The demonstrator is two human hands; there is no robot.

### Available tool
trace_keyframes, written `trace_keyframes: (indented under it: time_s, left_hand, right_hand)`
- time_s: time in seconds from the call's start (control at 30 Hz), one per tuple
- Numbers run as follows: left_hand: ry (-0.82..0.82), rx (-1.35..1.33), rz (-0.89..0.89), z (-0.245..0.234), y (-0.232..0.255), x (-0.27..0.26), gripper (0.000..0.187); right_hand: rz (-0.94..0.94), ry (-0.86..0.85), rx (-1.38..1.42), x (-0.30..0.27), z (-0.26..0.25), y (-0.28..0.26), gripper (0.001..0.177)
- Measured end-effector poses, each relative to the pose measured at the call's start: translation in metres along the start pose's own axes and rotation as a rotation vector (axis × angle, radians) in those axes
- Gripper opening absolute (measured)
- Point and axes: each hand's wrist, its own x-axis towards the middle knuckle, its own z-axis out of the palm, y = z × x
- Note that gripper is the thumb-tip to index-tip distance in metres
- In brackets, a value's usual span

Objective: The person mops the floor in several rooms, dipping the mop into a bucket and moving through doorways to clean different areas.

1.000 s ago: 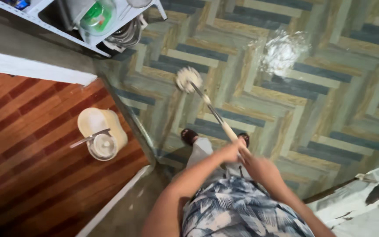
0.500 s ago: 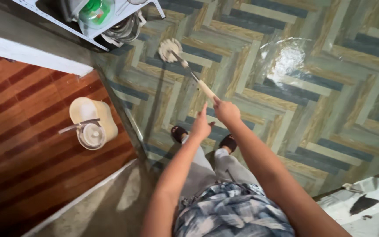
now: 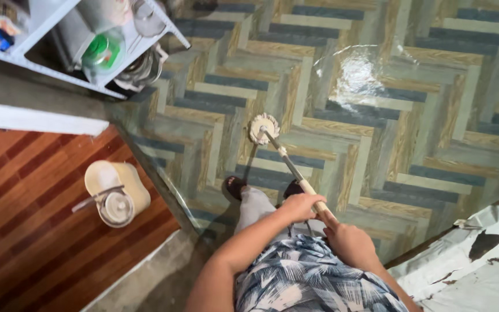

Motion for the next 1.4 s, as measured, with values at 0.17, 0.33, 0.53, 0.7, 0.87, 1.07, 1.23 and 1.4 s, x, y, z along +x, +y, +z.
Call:
trace_keyframes:
  time_s: [0.17, 0.33, 0.53, 0.7, 0.87, 1.07, 1.23, 1.4]
  left_hand:
    - [-0.041, 0.118, -0.104, -0.021, -0.019, 0.012, 0.038]
    - [0.183, 0.014, -0.228, -0.066, -0.085, 0.025, 0.053]
    - [0.348, 0.101, -0.435, -0.177, -0.14, 0.048, 0.078]
    - [0.381, 0.114, -0.507, -0.256, -0.138, 0.045, 0.094]
    - [0.225, 0.111, -0.508, -0.241, -0.131, 0.088, 0.1]
    - [0.152, 0.122, -0.196, -0.113, -0.087, 0.152, 0.033]
    - [0.128, -0.051, -0.021, -0.032, 0.009, 0.182, 0.05]
    - [0.015, 0.23, -0.147, -0.033, 0.023, 0.2, 0.027]
  right_hand:
    - [-0.01, -0.015, -0.008, 0.024, 0.001, -0.019, 0.059]
    - [-0.147, 0.06, -0.03, 0.116, 0.014, -0.063, 0.066]
    - [-0.139, 0.183, -0.013, 0.303, 0.01, -0.157, 0.052]
    - [-0.027, 0.168, 0.01, 0.377, -0.04, -0.199, 0.051]
    - [-0.083, 0.276, 0.061, 0.32, -0.047, -0.168, 0.044]
    - [0.08, 0.186, 0.017, 0.185, -0.064, -0.073, 0.035]
    - [0.236, 0.174, -0.064, 0.107, -0.105, 0.015, 0.05]
    - [0.087, 0.101, 0.023, 0.11, -0.112, 0.034, 0.059]
